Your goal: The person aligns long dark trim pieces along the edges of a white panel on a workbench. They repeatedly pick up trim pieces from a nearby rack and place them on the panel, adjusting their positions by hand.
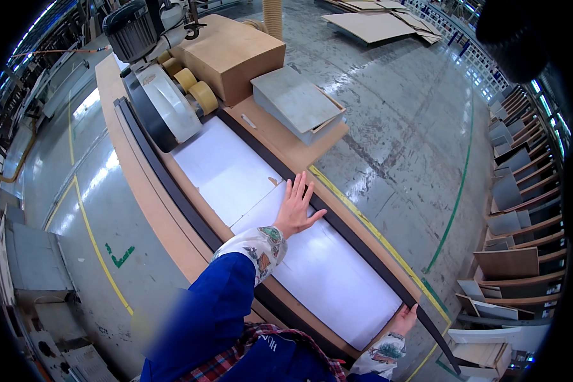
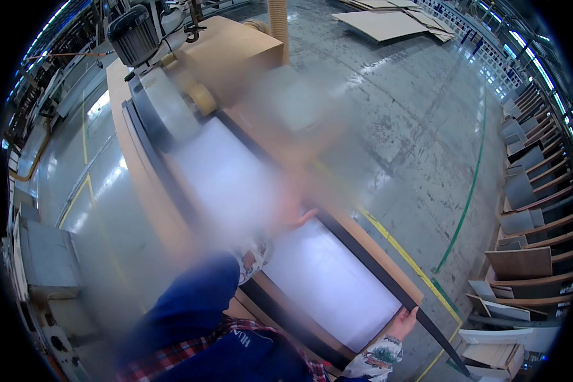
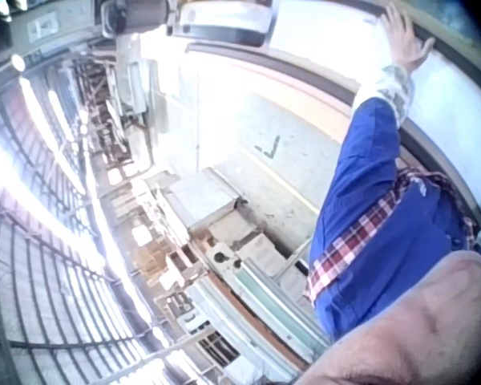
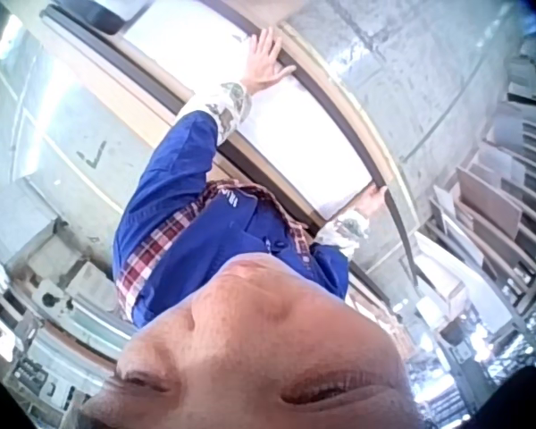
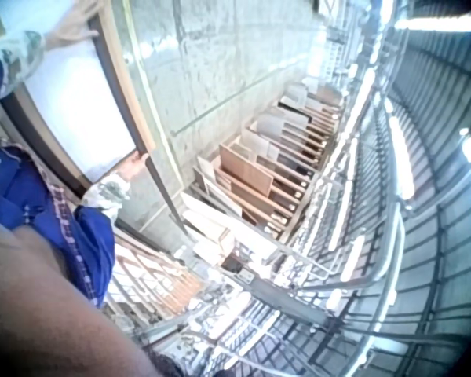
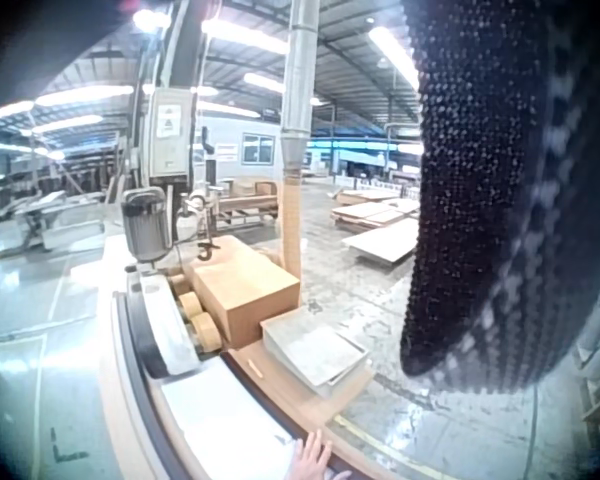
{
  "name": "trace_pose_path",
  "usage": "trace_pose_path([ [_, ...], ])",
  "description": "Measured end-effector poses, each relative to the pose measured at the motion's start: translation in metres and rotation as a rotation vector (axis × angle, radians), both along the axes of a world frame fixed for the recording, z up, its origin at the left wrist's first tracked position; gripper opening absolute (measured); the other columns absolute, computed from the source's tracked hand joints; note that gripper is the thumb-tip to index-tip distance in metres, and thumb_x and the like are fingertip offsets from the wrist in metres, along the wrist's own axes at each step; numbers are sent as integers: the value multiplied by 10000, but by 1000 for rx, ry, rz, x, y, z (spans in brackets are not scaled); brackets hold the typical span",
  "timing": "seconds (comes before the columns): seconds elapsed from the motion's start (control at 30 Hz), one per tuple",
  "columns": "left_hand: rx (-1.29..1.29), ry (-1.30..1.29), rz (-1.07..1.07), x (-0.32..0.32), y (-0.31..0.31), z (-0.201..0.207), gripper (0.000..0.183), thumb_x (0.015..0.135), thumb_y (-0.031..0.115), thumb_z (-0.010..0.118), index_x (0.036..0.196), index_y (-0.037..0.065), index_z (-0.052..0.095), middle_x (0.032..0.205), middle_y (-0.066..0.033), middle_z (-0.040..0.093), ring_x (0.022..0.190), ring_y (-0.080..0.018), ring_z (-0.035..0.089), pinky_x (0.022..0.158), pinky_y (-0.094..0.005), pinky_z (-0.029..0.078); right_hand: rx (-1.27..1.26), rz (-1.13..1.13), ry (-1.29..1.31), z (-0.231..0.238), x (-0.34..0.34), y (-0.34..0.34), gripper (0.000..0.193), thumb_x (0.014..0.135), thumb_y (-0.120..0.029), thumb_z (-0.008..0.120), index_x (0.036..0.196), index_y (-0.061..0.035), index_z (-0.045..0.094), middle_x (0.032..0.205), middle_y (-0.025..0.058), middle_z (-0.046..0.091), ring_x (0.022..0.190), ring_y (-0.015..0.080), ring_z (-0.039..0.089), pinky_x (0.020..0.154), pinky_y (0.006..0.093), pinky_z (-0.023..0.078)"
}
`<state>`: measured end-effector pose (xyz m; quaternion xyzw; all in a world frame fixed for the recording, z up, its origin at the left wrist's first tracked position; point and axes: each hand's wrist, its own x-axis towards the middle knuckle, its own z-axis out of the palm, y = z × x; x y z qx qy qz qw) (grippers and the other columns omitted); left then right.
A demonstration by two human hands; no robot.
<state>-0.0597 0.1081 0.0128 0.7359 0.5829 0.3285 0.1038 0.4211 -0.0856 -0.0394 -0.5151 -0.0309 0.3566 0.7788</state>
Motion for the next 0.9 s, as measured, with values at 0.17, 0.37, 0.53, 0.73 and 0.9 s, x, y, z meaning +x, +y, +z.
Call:
trace_pose_path([
  [0.17, 15, -20, 1, 0, -1, 1, 750, 816, 510, 529, 1292, -50, 378, 1425, -274, 171, 1340, -391, 144, 1083, -506, 112, -131, -21, 21, 19, -35, 18, 302, 895, -189, 555, 1071, 55, 529, 1004, 111, 606, 901, 187, 591, 763, 264, 513],
  [0.37, -88, -56, -30, 0, -1, -3, 701, 830, 486, 525, 1291, -26, 393, 1424, -269, 177, 1338, -390, 150, 1083, -507, 110, -207, 48, -58, 37, -77, 32, 286, 913, -165, 527, 1142, 2, 490, 1019, 96, 566, 878, 153, 579, 690, 234, 508],
  [0.53, -26, -80, -23, 2, -1, -11, 679, 834, 481, 522, 1285, -13, 405, 1423, -263, 184, 1337, -383, 156, 1081, -512, 104, -255, 98, -178, 63, -117, 37, 217, 882, -131, 579, 1078, -68, 512, 923, 64, 581, 743, 133, 582, 604, 234, 506],
  [0.73, 20, -68, -12, 5, -3, -10, 654, 841, 491, 500, 1278, 11, 418, 1422, -257, 192, 1341, -369, 156, 1073, -532, 78, -569, 340, -289, 63, -122, 38, 220, 865, -230, 603, 895, -24, 532, 724, 78, 589, 593, 150, 592, 492, 256, 495],
  [0.9, 158, 55, 74, 0, -13, -14, 673, 823, 502, 523, 1280, 22, 410, 1426, -264, 164, 1340, -373, 150, 1048, -530, 120, -707, 595, -489, 56, -117, 38, 332, 850, -360, 600, 766, -51, 510, 635, 64, 599, 521, 144, 595, 450, 246, 477],
])
